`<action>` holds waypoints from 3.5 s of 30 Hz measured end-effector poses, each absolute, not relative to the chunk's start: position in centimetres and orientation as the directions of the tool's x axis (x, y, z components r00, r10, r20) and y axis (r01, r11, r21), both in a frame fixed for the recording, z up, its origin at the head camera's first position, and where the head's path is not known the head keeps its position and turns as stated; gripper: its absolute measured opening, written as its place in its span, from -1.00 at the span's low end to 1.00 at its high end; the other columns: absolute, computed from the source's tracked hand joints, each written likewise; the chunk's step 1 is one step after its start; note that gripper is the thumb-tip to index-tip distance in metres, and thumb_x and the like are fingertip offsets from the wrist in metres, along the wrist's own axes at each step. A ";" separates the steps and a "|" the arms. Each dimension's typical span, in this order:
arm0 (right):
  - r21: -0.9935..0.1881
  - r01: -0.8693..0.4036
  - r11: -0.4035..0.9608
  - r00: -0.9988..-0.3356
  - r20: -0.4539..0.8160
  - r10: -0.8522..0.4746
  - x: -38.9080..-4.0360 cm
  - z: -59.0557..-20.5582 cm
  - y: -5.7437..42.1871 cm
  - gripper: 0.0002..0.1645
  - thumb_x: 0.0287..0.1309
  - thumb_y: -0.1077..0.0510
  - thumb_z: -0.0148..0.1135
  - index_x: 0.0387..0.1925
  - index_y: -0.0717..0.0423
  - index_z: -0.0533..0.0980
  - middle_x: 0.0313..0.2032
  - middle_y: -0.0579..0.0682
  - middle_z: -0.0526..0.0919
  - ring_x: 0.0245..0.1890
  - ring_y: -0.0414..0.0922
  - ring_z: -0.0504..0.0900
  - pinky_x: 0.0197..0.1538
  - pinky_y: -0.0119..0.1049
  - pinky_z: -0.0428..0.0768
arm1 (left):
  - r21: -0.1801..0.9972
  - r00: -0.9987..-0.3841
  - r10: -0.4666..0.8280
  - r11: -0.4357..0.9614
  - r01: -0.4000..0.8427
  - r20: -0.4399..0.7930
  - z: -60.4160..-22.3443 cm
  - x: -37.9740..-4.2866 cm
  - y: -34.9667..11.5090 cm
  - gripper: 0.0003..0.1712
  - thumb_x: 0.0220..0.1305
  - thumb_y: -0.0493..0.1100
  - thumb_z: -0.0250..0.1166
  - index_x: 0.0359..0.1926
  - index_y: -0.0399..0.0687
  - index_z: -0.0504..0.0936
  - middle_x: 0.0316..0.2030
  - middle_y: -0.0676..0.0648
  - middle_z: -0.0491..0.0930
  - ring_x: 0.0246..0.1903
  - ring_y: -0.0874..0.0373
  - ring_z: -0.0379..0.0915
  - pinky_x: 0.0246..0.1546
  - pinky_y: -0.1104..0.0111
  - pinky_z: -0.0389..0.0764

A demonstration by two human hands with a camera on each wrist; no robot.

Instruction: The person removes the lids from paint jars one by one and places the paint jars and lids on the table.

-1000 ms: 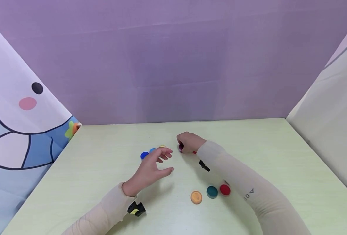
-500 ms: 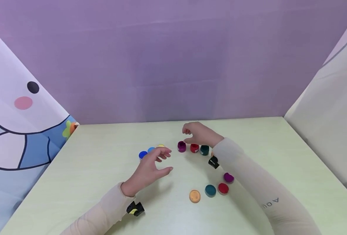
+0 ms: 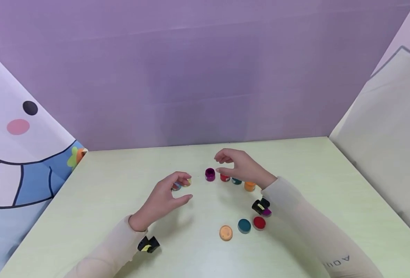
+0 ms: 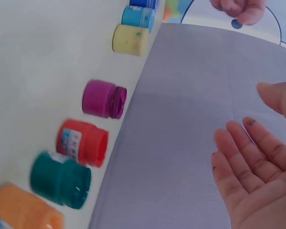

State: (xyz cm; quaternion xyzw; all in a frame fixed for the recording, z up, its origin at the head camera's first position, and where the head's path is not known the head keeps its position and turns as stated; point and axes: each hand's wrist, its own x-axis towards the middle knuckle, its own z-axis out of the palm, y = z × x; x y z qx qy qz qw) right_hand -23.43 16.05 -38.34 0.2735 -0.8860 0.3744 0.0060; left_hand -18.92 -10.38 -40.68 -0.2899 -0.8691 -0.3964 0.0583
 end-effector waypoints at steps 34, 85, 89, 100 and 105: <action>-0.695 -0.561 0.449 -0.810 0.350 -0.470 -17.6 -40.9 14.2 -0.62 0.07 0.21 0.34 -0.03 0.06 0.50 -0.13 -0.13 0.59 -0.07 -0.10 0.57 0.06 -0.17 0.54 | 0.362 -0.918 0.393 0.849 0.385 0.056 -42.8 -24.6 -16.5 -0.64 0.01 -0.18 0.43 -0.15 -0.21 0.58 -0.26 -0.09 0.58 -0.25 0.09 0.51 -0.14 0.21 0.56; -0.813 -0.525 0.251 -0.771 0.329 -0.546 -16.3 -42.2 10.3 -0.45 0.10 0.11 0.34 0.13 0.14 0.42 -0.01 -0.05 0.59 -0.07 -0.19 0.59 0.04 -0.28 0.56 | 0.443 -0.667 0.672 0.516 0.733 0.322 -35.9 -16.5 -10.3 -0.59 0.01 -0.05 0.47 -0.10 -0.05 0.63 -0.22 0.10 0.65 -0.24 0.29 0.49 -0.16 0.43 0.55; -0.821 -0.518 0.241 -0.777 0.333 -0.534 -16.2 -42.1 10.2 -0.48 0.13 0.13 0.30 0.12 0.18 0.43 -0.01 0.01 0.60 -0.08 -0.16 0.60 0.05 -0.28 0.55 | 0.428 -0.664 0.677 0.522 0.738 0.319 -35.7 -16.4 -10.1 -0.60 0.02 -0.05 0.46 -0.10 -0.05 0.64 -0.22 0.09 0.65 -0.24 0.28 0.50 -0.16 0.43 0.56; -0.902 -0.423 0.085 -0.781 0.315 -0.539 -16.4 -42.7 10.2 -0.50 0.09 0.16 0.33 0.08 0.21 0.46 -0.05 0.05 0.61 -0.11 -0.14 0.61 0.00 -0.23 0.58 | 0.460 -0.566 0.762 0.400 0.793 0.314 -35.5 -16.7 -10.7 -0.59 0.05 -0.18 0.44 -0.04 -0.12 0.61 -0.11 0.02 0.63 -0.09 0.23 0.52 -0.01 0.40 0.52; -0.906 -0.415 0.087 -0.783 0.307 -0.542 -16.4 -42.9 10.1 -0.51 0.10 0.15 0.32 0.07 0.21 0.45 -0.08 0.03 0.60 -0.13 -0.15 0.60 -0.01 -0.22 0.59 | 0.453 -0.561 0.777 0.407 0.793 0.284 -35.5 -16.8 -10.9 -0.59 0.09 -0.17 0.41 -0.01 -0.13 0.61 -0.11 0.02 0.63 -0.07 0.21 0.51 0.00 0.39 0.52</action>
